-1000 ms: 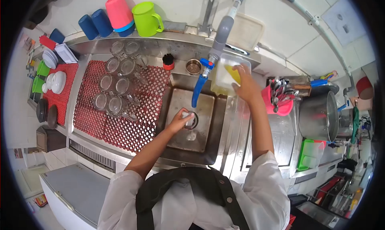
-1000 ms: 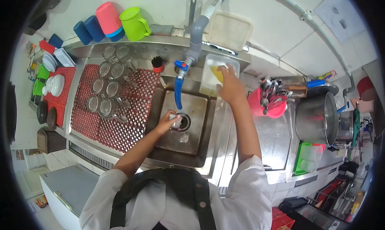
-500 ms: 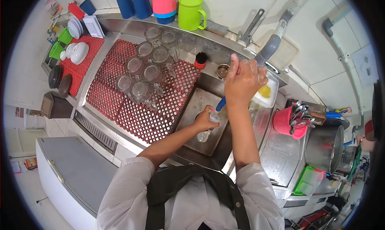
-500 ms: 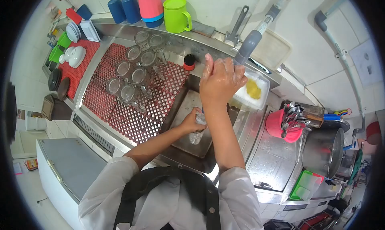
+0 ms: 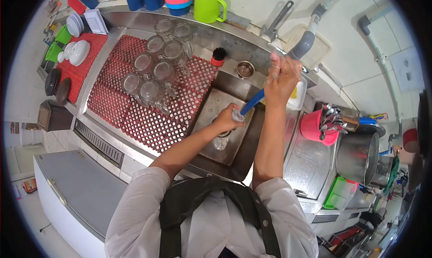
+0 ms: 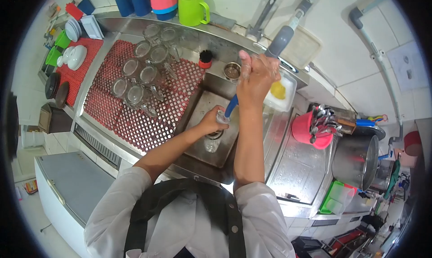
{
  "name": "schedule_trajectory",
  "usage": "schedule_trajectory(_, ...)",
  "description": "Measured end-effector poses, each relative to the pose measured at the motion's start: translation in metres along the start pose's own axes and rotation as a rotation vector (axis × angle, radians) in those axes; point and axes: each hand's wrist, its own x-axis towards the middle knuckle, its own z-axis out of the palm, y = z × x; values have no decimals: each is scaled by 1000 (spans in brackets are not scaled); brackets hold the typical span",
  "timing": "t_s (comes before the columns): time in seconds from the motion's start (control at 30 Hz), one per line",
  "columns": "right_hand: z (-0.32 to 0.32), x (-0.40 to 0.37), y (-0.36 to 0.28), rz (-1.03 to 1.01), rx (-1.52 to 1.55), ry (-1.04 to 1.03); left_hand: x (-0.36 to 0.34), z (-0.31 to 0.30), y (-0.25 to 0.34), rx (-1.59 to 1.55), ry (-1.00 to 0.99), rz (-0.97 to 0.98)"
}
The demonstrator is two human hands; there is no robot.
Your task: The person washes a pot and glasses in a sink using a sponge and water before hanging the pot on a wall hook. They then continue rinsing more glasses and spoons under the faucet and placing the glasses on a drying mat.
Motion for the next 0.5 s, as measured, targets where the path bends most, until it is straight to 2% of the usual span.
schedule_trajectory(0.2, -4, -1, 9, -79, 140, -76, 2, 9, -1, -68, -89, -79)
schedule_trajectory(0.5, -4, 1, 14, -160, 144, -85, 13, 23, -13, -54, -56, 27)
